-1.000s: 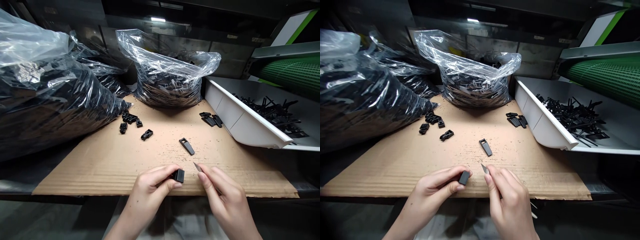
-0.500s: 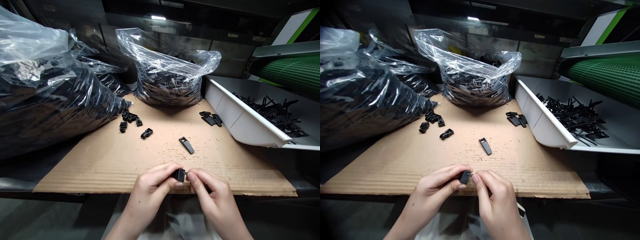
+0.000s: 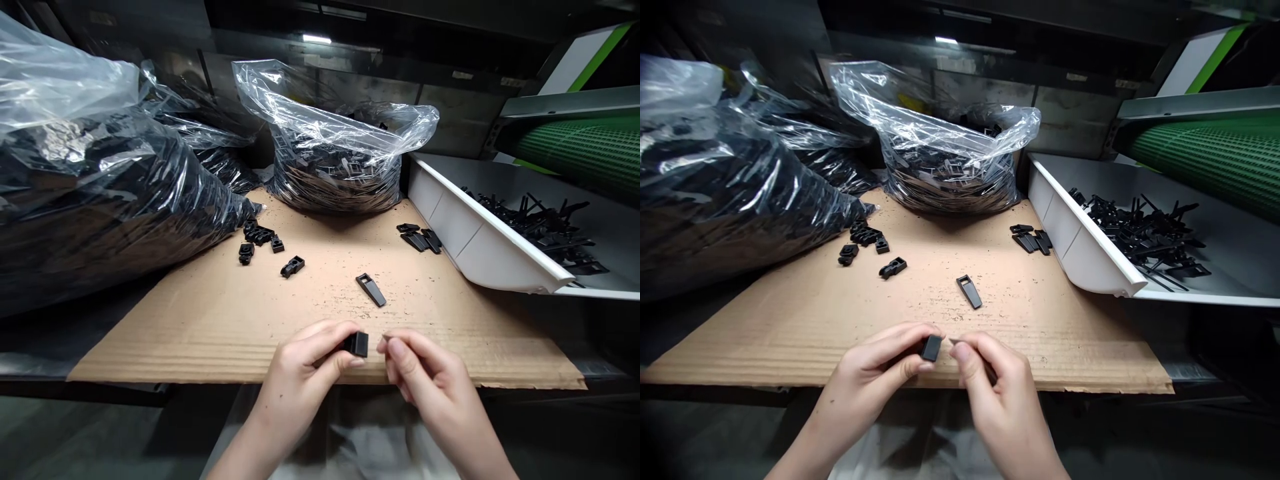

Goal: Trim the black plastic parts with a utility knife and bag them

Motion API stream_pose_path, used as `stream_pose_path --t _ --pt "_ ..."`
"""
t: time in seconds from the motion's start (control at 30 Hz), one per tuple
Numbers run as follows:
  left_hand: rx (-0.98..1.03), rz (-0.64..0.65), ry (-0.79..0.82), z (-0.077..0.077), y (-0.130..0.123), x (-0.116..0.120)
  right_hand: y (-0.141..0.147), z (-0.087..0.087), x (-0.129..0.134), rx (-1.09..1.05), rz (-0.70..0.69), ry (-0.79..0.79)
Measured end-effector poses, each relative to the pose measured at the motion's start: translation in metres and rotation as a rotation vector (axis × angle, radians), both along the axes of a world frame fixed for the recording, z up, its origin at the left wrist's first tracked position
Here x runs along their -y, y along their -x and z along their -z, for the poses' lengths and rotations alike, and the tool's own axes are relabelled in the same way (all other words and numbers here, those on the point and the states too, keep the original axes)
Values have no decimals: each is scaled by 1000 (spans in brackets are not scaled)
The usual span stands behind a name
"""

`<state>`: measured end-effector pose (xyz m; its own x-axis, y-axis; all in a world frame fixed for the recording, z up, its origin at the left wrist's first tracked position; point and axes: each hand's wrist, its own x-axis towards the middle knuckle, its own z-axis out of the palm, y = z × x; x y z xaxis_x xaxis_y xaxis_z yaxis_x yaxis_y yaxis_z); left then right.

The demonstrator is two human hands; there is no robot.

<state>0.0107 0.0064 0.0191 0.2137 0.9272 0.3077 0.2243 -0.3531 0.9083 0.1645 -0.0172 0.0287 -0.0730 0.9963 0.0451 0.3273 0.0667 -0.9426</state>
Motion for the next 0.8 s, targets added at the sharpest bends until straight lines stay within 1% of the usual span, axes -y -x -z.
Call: stream_pose_path --t 0.07,0.1,0.2,0.3,0.37,0.43,0.5,0.57,0.63,0.7,0.8 --pt "-10 64 -21 -1 1 2 0 -1 -4 45 32 -34" --pt "-9 89 1 -2 2 3 -1 -1 -6 72 60 -60" --pt "6 138 142 -2 6 5 -3 2 -7 136 138 -177" --pt "76 161 238 -2 6 7 -4 9 -2 190 102 -334" --pt "164 127 299 -3 3 7 -3 14 1 227 107 -471" --pt "244 39 352 -3 -2 7 -1 18 3 271 132 -611" --pt "285 -10 379 -3 -5 6 1 20 3 302 142 -710" --pt "277 -19 376 -3 -6 5 1 21 2 319 133 -766" --pt "234 -4 346 -4 -3 4 0 19 2 339 130 -800" --pt "205 -18 303 -5 -1 4 0 18 2 364 140 -819" --pt "236 -38 294 -5 1 6 2 16 1 378 151 -842"
